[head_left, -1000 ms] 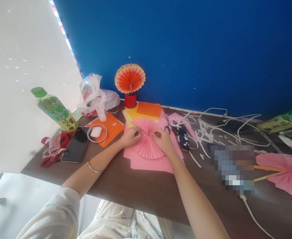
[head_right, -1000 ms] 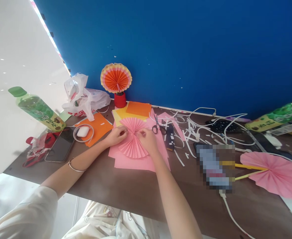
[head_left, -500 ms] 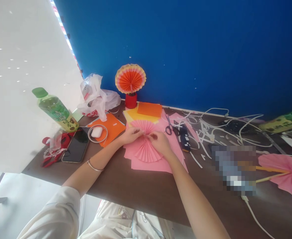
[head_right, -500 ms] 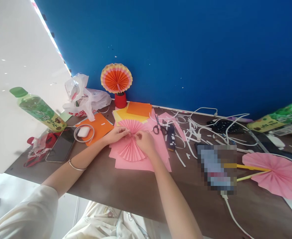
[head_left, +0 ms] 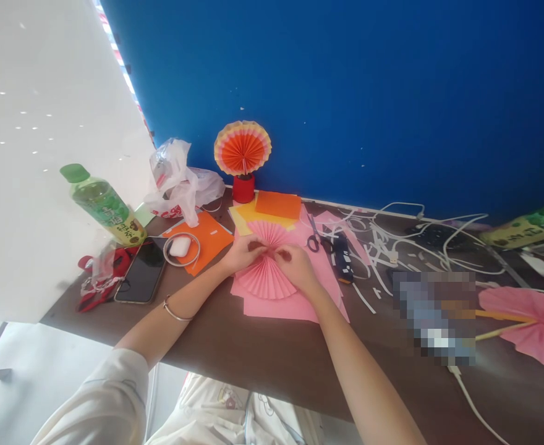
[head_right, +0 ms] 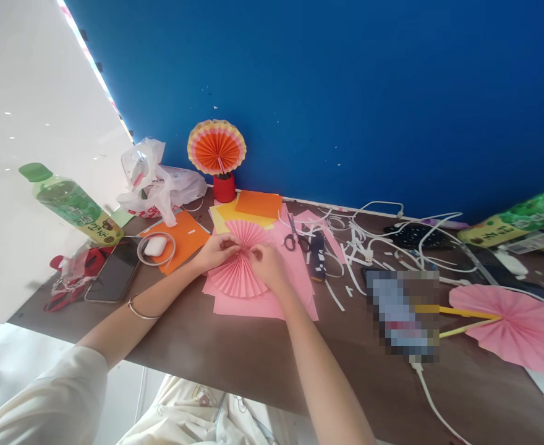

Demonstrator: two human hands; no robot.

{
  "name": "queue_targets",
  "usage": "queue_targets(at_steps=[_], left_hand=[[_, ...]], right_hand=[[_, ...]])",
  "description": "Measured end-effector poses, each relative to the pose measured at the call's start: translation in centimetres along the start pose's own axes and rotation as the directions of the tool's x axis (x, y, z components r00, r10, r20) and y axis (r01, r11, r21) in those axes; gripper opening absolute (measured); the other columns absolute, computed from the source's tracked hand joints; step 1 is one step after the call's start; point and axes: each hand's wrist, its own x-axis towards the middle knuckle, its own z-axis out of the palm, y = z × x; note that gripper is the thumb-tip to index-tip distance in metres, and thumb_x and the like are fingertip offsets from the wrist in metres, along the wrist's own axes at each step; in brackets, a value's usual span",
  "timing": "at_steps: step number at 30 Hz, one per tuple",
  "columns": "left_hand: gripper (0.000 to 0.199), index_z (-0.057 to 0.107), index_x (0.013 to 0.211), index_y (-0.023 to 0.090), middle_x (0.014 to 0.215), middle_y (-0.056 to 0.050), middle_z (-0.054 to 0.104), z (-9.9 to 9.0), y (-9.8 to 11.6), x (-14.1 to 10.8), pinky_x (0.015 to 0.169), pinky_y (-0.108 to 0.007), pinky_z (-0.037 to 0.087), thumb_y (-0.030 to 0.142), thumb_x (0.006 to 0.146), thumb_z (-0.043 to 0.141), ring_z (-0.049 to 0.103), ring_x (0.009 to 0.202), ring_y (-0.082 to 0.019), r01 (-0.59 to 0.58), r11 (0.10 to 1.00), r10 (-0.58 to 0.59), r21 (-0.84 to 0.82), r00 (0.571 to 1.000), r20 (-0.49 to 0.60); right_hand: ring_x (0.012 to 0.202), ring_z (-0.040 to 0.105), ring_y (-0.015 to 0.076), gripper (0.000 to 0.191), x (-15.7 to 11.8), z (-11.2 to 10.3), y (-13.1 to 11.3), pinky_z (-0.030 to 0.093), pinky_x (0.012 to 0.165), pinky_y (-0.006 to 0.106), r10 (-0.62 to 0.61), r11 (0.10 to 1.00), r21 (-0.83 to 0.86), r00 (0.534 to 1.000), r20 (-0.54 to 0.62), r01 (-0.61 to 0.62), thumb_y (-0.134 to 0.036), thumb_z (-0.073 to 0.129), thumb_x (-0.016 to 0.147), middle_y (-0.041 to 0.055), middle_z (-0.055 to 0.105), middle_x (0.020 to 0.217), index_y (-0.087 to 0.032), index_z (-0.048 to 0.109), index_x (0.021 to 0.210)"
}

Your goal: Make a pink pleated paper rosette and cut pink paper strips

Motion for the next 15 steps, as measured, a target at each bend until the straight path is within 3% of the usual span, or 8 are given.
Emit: queue_targets(at_steps=[8, 15], left_hand=[[0.008, 0.062, 0.076, 0.012, 0.074, -0.006, 0.067, 0.03, 0.39, -0.03, 0.075, -0.031, 0.051, 0.018, 0.073, 0.059, 0.064, 0.07, -0.014, -0.025, 0.997, 0.028, 0.074, 0.999, -0.031], [0.011, 0.055, 0.082, 0.013, 0.073, -0.003, 0.064, 0.04, 0.28, 0.1, 0.072, -0.03, 0.051, 0.017, 0.073, 0.06, 0.065, 0.068, -0.014, 0.031, 0.999, -0.032, 0.035, 0.999, 0.016]], right_hand=[[0.071, 0.056, 0.0193, 0.014, -0.01, -0.65, -0.89, 0.042, 0.063, 0.03, -0.022, 0.996, -0.084, 0.998, 0.054, 0.026, -0.023, 0.054, 0.074, 0.0043, 0.065, 0.072, -0.02, 0.06, 0.062], [0.069, 0.054, 0.0183, 0.01, 0.09, -0.69, -0.63, 0.04, 0.063, 0.03, -0.045, 0.993, -0.112, 0.999, -0.024, 0.042, -0.02, 0.053, 0.072, 0.0038, 0.064, 0.071, -0.02, 0.057, 0.063]])
